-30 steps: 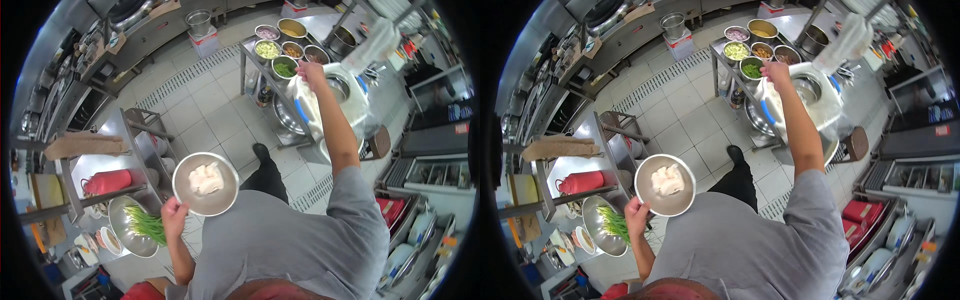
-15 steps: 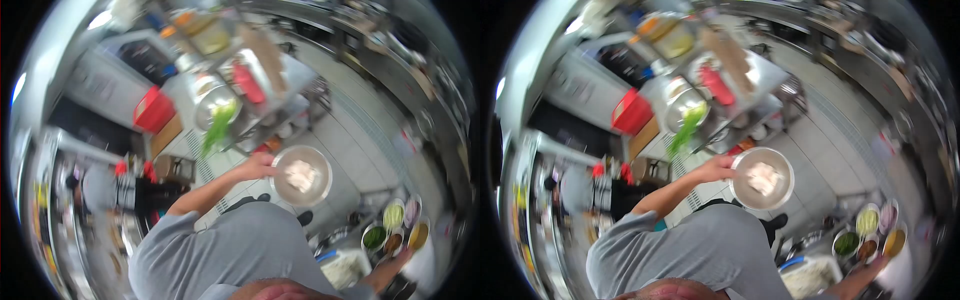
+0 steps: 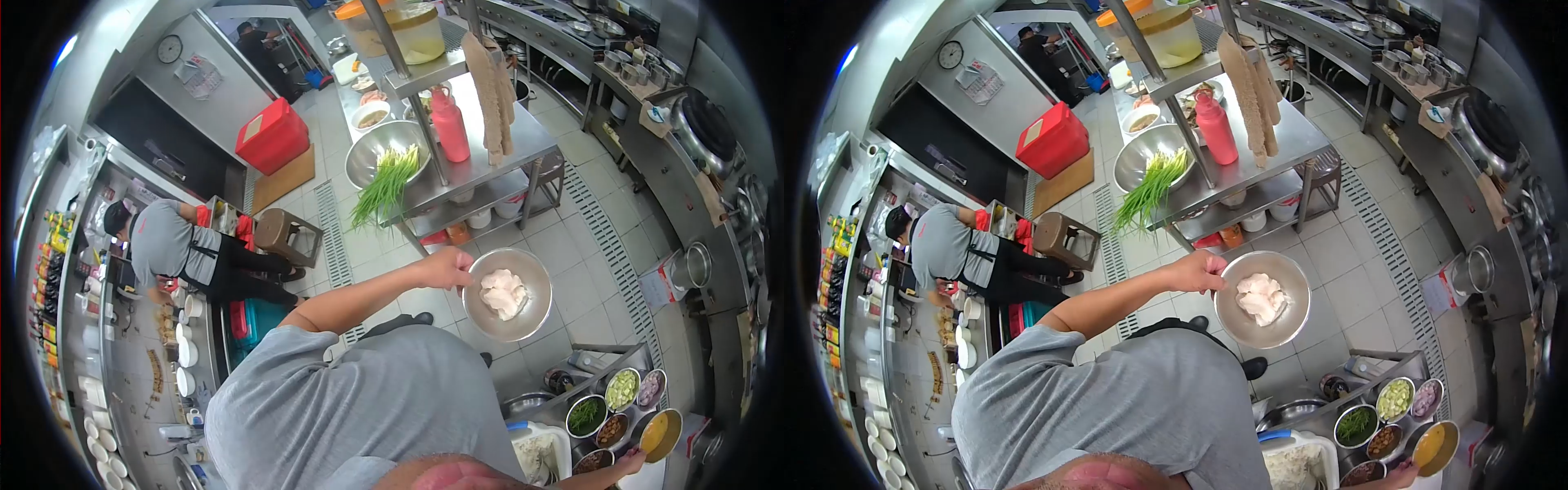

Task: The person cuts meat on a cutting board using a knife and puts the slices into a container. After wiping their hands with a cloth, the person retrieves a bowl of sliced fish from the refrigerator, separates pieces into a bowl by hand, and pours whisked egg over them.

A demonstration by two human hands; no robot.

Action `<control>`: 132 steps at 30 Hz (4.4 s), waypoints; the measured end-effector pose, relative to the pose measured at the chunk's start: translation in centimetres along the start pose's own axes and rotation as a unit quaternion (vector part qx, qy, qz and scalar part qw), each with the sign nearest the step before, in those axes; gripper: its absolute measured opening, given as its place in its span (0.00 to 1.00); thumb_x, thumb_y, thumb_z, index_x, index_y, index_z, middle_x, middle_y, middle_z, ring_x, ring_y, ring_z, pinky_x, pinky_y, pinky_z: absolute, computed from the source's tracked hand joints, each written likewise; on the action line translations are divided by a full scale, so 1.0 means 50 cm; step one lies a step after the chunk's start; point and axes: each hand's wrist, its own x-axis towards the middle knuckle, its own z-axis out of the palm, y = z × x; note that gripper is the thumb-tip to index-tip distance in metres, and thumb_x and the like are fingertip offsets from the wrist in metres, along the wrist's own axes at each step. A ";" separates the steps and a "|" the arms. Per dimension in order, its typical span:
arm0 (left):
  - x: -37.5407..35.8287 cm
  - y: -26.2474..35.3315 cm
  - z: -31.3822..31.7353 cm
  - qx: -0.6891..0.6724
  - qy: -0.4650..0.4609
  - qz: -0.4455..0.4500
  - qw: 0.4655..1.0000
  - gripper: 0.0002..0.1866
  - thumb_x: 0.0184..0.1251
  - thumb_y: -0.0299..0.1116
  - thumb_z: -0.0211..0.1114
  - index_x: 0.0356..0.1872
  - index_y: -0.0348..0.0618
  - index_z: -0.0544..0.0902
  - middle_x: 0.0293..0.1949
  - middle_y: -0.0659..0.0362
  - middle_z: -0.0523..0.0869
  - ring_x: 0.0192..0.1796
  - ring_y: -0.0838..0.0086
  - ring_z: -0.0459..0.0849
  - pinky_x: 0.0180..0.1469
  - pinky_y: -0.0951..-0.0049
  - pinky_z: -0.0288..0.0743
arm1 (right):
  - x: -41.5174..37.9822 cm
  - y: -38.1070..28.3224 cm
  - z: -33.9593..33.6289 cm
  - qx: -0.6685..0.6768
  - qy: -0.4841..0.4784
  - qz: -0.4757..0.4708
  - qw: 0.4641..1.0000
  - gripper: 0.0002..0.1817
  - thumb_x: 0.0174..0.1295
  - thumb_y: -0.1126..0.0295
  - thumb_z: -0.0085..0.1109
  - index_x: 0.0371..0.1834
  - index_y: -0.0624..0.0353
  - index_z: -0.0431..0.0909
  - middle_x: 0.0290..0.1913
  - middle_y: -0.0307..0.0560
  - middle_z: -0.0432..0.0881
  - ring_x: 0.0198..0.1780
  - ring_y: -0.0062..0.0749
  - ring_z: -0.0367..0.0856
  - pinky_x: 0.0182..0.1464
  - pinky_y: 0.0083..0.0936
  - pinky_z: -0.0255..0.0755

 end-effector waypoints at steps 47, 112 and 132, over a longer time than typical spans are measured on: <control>-0.028 -0.111 -0.167 -0.062 -0.008 0.056 0.996 0.08 0.62 0.32 0.66 0.30 0.37 0.82 0.27 0.58 0.87 0.30 0.73 0.91 0.26 0.76 0.75 | -1.243 -0.289 0.733 -0.132 -0.364 -0.366 0.846 0.09 0.61 0.73 0.58 0.37 0.71 0.80 0.24 0.45 0.83 0.21 0.23 0.83 0.21 0.21 0.75; 0.166 -0.034 0.184 -0.076 -0.232 0.051 0.968 0.04 0.63 0.28 0.65 0.35 0.39 0.84 0.31 0.62 0.85 0.31 0.79 0.81 0.37 0.76 0.76 | -0.844 -0.283 0.397 0.142 -0.291 -0.010 0.946 0.04 0.62 0.76 0.62 0.33 0.65 0.77 0.27 0.47 0.80 0.26 0.30 0.83 0.25 0.23 0.74; -0.022 0.021 -0.040 -0.099 -0.031 0.050 0.993 0.07 0.65 0.28 0.70 0.42 0.40 0.86 0.34 0.65 0.87 0.36 0.81 0.83 0.40 0.75 0.79 | -0.089 -0.012 0.117 0.192 -0.132 -0.010 0.972 0.13 0.71 0.69 0.59 0.55 0.61 0.79 0.41 0.46 0.84 0.41 0.40 0.83 0.41 0.36 0.77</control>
